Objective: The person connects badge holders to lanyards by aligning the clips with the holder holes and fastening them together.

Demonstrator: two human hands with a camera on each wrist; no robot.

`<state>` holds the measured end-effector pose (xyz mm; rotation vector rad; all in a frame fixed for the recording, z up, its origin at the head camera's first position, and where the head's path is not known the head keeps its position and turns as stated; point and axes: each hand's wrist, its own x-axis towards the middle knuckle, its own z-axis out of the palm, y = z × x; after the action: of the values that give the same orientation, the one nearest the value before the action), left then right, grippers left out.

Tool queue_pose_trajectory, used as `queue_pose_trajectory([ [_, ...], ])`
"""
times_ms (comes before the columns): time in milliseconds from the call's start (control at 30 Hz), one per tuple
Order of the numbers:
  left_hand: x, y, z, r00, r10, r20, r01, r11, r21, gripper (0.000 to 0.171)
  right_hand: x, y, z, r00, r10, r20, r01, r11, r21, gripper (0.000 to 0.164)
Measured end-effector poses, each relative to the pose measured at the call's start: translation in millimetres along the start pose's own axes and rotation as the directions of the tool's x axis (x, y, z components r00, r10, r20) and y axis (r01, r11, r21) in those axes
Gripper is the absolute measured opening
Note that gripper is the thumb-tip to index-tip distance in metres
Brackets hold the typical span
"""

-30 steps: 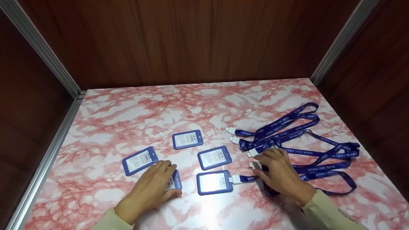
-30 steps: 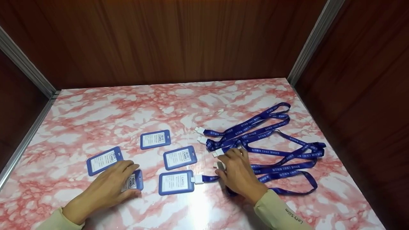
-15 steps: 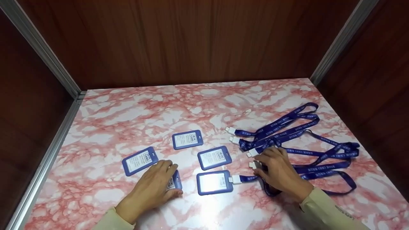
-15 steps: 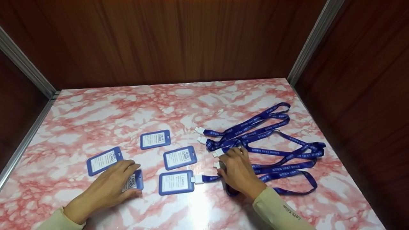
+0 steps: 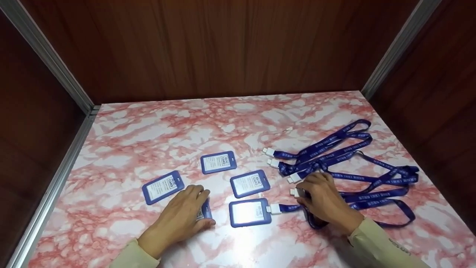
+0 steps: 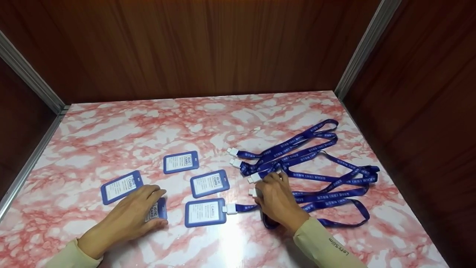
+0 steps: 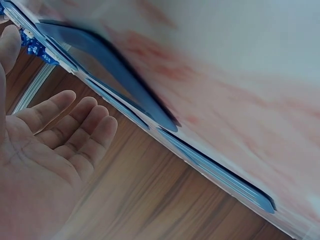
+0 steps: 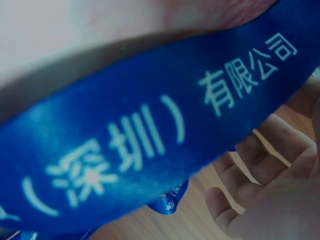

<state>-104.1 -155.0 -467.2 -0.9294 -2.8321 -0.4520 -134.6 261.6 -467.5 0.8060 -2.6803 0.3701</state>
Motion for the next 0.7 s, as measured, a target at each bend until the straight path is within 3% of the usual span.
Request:
queue_pose_trajectory([
  [233, 5.8, 2.9, 1.0, 1.0, 0.019, 0.002, -0.019, 1.0, -0.009, 0.074, -0.2, -1.6, -0.1, 1.0, 0.011, -0.001, -0.011, 1.0, 0.014, 0.024],
  [467, 13.0, 6.5, 3.4, 0.998, 0.055, -0.04, -0.055, 0.998, -0.01, 0.059, 0.1, -3.5, 1.3, 1.0, 0.009, -0.021, -0.009, 0.999, 0.033, 0.025],
  [700, 18.9, 10.6, 4.8, 0.997, 0.057, -0.045, -0.056, 0.998, 0.015, 0.071, 0.1, -4.4, 0.4, 1.0, 0.03, -0.001, -0.03, 0.998, 0.048, 0.023],
])
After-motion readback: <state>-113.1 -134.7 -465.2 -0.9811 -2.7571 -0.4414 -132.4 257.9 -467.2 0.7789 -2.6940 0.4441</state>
